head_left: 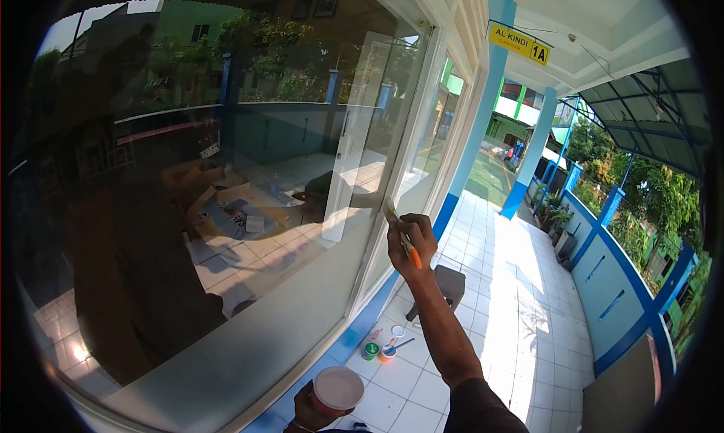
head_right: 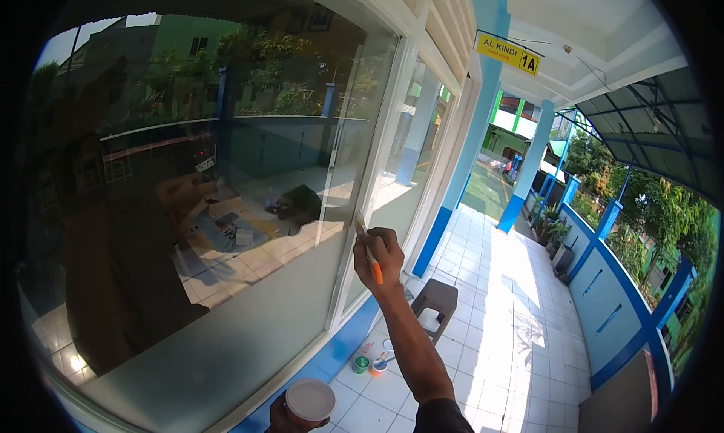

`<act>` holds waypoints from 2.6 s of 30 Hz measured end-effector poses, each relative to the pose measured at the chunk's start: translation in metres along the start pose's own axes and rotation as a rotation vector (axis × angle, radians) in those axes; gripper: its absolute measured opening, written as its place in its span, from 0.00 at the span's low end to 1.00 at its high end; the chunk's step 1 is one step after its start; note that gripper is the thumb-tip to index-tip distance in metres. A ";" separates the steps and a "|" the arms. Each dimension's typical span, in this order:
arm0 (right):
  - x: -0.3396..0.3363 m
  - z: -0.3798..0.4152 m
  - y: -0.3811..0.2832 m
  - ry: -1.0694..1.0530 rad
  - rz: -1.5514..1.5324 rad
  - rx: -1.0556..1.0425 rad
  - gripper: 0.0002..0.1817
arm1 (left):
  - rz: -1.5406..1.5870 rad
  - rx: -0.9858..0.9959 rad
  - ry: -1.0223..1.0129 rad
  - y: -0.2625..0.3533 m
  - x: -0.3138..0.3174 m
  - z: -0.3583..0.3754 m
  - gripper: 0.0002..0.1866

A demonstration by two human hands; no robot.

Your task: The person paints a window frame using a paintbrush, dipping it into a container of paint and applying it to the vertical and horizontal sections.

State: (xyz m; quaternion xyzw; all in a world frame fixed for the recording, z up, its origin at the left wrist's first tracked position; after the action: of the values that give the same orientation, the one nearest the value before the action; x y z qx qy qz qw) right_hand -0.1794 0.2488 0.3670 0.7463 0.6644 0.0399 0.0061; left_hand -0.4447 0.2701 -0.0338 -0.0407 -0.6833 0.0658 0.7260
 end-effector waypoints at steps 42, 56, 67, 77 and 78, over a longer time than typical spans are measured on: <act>-0.149 0.055 0.057 -0.971 -0.598 1.037 0.16 | -0.389 0.272 0.025 -0.070 0.101 -0.145 0.43; -0.141 0.090 0.061 -1.320 -0.472 0.166 0.13 | -0.573 0.453 0.124 -0.118 0.096 -0.180 0.46; -0.142 0.100 0.079 -1.370 -0.451 0.187 0.16 | -0.563 0.501 0.140 -0.125 0.087 -0.192 0.46; -0.147 0.137 0.117 -1.479 -0.750 0.892 0.19 | -0.382 0.423 0.122 -0.138 0.073 -0.210 0.41; -0.152 0.140 0.128 -1.414 -0.788 1.017 0.19 | -0.288 0.376 0.095 -0.139 0.063 -0.213 0.40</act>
State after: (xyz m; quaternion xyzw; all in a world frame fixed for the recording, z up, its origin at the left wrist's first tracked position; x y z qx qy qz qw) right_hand -0.0601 0.0887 0.2272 0.2338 0.6481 -0.7187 0.0938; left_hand -0.2229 0.1493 0.0361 0.1901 -0.6230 0.0858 0.7539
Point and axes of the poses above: each hand's wrist, its own z-axis away from the middle knuckle, its own x-axis out of the palm, y = z × x, the point moved 4 cm from there along -z, towards the middle knuckle, and after that the axes turned 7 degrees about y, right-handed, at the moved point
